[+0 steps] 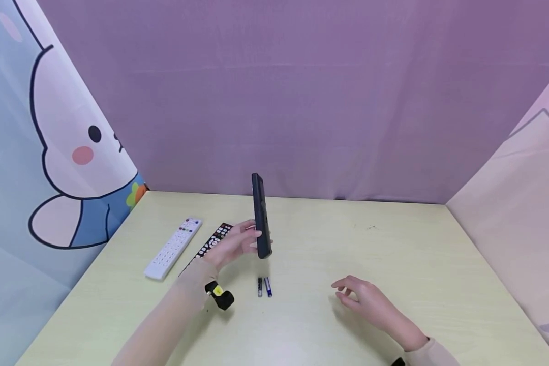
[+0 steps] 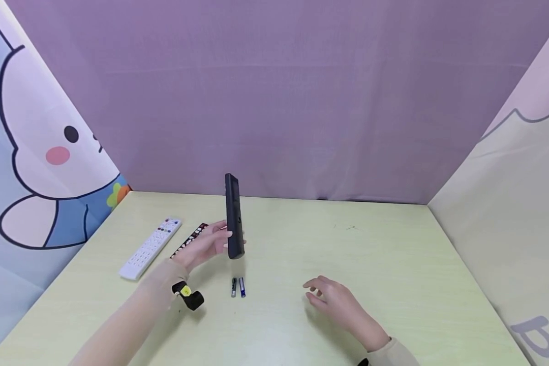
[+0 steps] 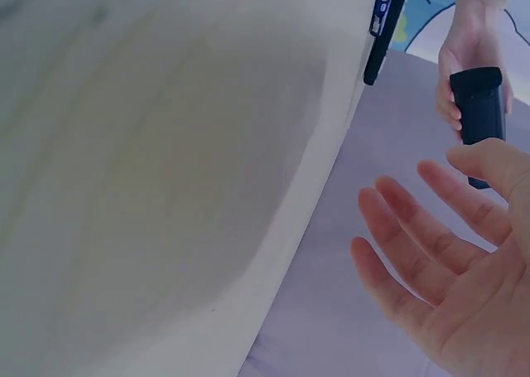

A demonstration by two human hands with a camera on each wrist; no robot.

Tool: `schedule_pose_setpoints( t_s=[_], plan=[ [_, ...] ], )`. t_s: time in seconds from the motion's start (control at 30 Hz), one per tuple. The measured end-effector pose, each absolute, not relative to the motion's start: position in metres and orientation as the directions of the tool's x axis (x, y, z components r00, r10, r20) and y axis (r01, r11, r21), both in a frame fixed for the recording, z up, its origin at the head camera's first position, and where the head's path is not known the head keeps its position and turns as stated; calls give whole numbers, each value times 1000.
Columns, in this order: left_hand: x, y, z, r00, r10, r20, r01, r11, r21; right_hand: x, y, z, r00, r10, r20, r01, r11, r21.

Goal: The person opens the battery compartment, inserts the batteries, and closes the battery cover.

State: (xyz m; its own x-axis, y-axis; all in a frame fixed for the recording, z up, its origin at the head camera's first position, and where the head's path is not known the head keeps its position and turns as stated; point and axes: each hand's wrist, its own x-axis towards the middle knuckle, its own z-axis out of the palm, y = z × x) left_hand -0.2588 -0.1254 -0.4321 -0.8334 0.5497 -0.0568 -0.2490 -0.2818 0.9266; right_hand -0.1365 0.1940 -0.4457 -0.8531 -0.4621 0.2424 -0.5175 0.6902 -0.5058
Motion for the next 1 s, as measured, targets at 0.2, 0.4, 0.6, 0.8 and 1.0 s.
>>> schedule_pose_setpoints(
  t_s=[0.2,0.4,0.6,0.8,1.0],
  plan=[
    [-246,-126,-426,-821,570,-27,-254,-322,912,-133,190,-440,-850,-476,224,-516,673,-530],
    [-235,-126,-425,-819,574,-6,-249,-345,905,-130,183,-433,-825,-507,250,-551,623,-556],
    [-224,-123,-422,-809,585,56,-215,-383,899,-128,171,-428,-773,-496,395,-632,547,-549],
    [-211,-116,-414,-820,564,96,-191,-427,884,-126,152,-421,-764,-416,494,-645,501,-577],
    [-199,-110,-406,-833,545,95,-183,-434,882,-124,133,-415,-803,-345,486,-596,465,-654]
  ],
)
